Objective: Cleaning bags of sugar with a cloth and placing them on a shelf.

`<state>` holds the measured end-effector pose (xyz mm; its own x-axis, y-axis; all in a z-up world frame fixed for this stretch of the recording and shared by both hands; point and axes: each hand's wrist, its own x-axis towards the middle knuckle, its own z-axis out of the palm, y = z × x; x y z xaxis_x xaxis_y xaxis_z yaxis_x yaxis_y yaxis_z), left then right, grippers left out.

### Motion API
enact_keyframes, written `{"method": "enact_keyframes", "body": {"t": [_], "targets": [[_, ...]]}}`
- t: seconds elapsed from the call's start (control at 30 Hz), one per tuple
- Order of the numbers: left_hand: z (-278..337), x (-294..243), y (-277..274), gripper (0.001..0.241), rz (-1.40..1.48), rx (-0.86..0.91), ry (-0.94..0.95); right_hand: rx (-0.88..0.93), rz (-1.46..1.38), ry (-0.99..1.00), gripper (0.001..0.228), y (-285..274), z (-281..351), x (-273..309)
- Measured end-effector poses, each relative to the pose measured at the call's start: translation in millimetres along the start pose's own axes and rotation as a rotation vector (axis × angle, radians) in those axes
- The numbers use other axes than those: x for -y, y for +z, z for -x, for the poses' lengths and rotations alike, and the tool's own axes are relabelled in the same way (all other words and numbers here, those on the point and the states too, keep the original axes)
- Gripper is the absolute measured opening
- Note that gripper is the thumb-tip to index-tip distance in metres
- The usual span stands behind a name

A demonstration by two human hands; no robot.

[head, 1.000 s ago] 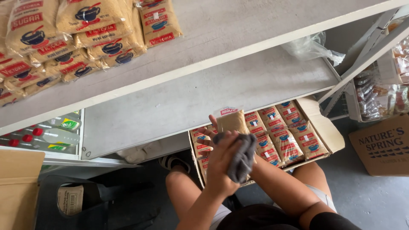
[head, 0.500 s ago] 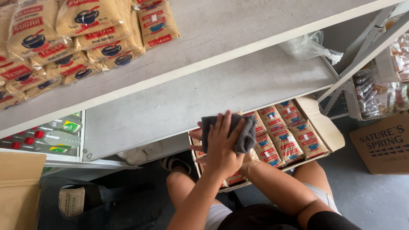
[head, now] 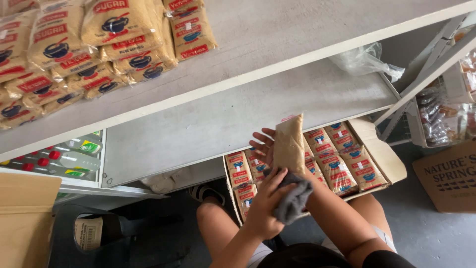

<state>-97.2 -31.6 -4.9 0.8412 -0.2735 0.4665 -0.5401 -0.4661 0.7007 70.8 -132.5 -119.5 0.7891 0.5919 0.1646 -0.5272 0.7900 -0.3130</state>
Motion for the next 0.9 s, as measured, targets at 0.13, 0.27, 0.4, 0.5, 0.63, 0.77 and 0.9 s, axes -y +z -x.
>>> {"method": "enact_keyframes", "body": {"t": [0.13, 0.27, 0.4, 0.5, 0.63, 0.77, 0.9], "targets": [[2, 17, -15, 0.05, 0.407, -0.313, -0.124, -0.539, 0.245, -0.114, 0.081, 19, -2, 14], [-34, -4, -43, 0.052, 0.398, -0.445, -0.108, -0.353, 0.294, -0.283, 0.068, 49, -1, 9], [-59, -23, -64, 0.041, 0.043, -0.517, 0.0, -0.333, 0.381, -0.378, 0.048, 118, -4, 18], [-73, -26, -78, 0.033, 0.023, -0.576, 0.027, -0.149, 0.421, -0.433, 0.04, 150, -16, 32], [-97, -28, -102, 0.033, 0.126, -0.647, 0.03, -0.043, 0.729, -0.409, 0.047, 191, -41, 58], [-136, -18, -135, 0.035, 0.036, -0.727, 0.081, -0.063, 0.968, -0.434, 0.048, 225, -92, 85], [-171, -7, -169, 0.032, -0.221, -0.813, 0.179, -0.079, 1.178, -0.453, 0.04, 256, -134, 107]]}}
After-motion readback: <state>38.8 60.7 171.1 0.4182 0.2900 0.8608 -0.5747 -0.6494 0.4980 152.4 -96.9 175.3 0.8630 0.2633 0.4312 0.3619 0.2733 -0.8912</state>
